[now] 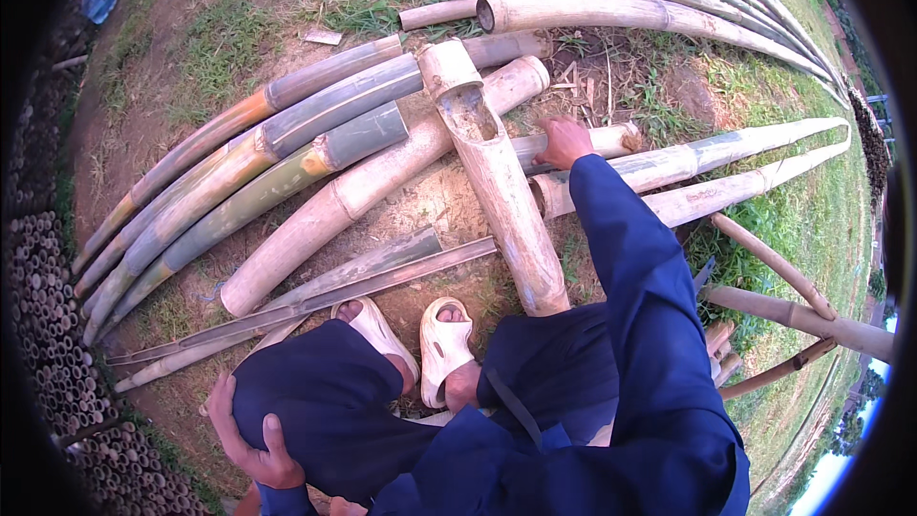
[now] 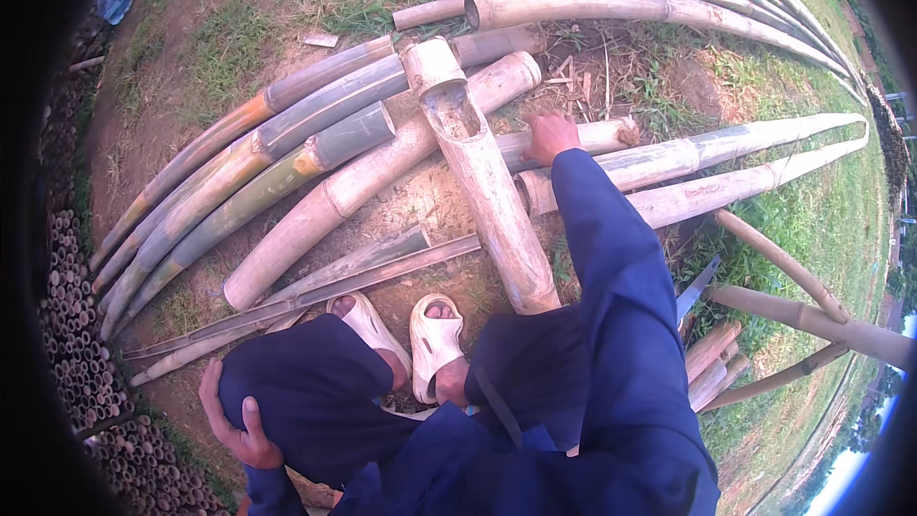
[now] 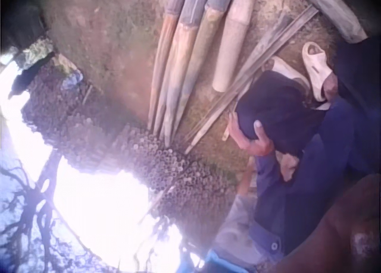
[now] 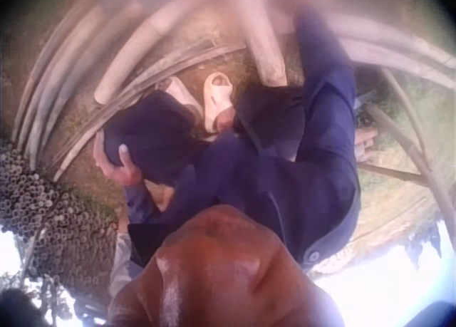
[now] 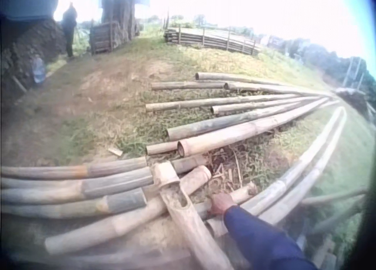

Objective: The person sits on the ground and uses a hand saw to cut bamboo poles into shorter sections. They position each pole on a makeshift support, saw through it, and then move the cut pieces aside.

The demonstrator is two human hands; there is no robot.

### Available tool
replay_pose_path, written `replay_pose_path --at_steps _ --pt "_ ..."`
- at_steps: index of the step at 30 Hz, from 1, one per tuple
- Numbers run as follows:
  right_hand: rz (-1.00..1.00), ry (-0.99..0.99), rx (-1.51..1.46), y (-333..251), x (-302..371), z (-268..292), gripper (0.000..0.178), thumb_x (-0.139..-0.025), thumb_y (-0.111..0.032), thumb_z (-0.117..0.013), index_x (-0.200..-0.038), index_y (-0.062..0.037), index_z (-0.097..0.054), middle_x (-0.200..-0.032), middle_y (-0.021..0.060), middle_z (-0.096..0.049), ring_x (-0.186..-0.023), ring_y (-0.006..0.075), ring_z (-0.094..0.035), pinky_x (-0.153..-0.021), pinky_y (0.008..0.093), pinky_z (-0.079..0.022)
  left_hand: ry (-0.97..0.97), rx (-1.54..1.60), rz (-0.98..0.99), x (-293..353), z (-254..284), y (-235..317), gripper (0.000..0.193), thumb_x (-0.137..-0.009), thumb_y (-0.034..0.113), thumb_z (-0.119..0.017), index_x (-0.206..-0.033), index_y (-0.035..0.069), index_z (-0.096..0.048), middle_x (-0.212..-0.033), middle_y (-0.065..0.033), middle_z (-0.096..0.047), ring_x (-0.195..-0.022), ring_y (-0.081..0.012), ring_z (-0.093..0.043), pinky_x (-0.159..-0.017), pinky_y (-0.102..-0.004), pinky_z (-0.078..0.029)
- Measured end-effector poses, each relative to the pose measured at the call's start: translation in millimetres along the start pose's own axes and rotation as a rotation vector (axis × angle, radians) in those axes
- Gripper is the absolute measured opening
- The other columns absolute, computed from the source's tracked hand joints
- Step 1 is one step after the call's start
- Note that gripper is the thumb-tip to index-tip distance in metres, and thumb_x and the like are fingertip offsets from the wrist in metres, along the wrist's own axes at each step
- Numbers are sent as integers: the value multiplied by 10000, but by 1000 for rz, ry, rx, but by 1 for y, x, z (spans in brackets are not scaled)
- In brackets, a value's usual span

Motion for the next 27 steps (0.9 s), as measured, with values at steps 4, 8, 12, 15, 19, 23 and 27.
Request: replay_pose_path --at_steps 4,8,12,15,19,23,27 --pt "160 -150 242 -26 -22 -2 955 -610 -446 -972 -1451 -221 -579 -1330 119 -638 -1320 322 -569 -1111 566 -406 -13 -20 39 -4 -2 4 623 -942 342 -589 -1406 -73 -553 -1436 -255 -551 -1347 -389 -517 -1184 -502 -333" --pt "291 -123 357 -34 -24 -20 958 -601 -409 -968 -1451 -227 -566 -1261 105 -650 -1258 303 -611 -1100 528 -417 36 23 92 -9 -8 10 608 -941 333 -579 -1401 -65 -563 -1431 -245 -561 -1338 -375 -528 -1179 -498 -343" --pt "263 -144 255 -28 -33 -22 892 -613 -345 -946 -1385 -137 -550 -1232 123 -652 -1193 325 -655 -1108 523 -425 21 -1 79 -13 -8 8 598 -936 324 -578 -1393 -62 -571 -1426 -243 -564 -1337 -374 -528 -1172 -501 -349" --pt "254 -41 160 -27 -30 14 815 -619 -310 -931 -1290 -75 -532 -1211 154 -647 -1158 356 -668 -1116 522 -432 22 3 80 -10 -4 6 594 -937 317 -577 -1393 -62 -572 -1422 -241 -567 -1335 -372 -530 -1174 -492 -346" --pt "157 324 17 23 -18 74 775 -639 -282 -894 -1276 -50 -518 -1185 191 -633 -1149 401 -645 -1083 488 -471 15 15 79 -9 -3 3 597 -942 313 -587 -1395 -75 -559 -1424 -255 -556 -1342 -395 -519 -1181 -503 -335" --pt "-42 598 -201 84 28 137 717 -688 -310 -898 -1277 -69 -570 -1203 203 -652 -1116 381 -663 -981 484 -526 18 51 36 -8 -6 -3 564 -949 259 -594 -1398 -81 -553 -1424 -257 -555 -1343 -395 -517 -1182 -500 -336" --pt "-225 819 -720 127 93 189 772 -693 -328 -957 -1275 1 -569 -1179 167 -696 -1084 276 -707 -936 396 -575 29 92 -25 -8 -7 -3 526 -955 207 -609 -1394 -78 -557 -1410 -246 -570 -1335 -386 -527 -1175 -485 -349"
Point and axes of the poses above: each hand's wrist, its own x-axis away from the middle knuckle, its own z-axis out of the back of the hand, y = z × x, the point moved 4 cm from there along -x, towards the middle knuckle
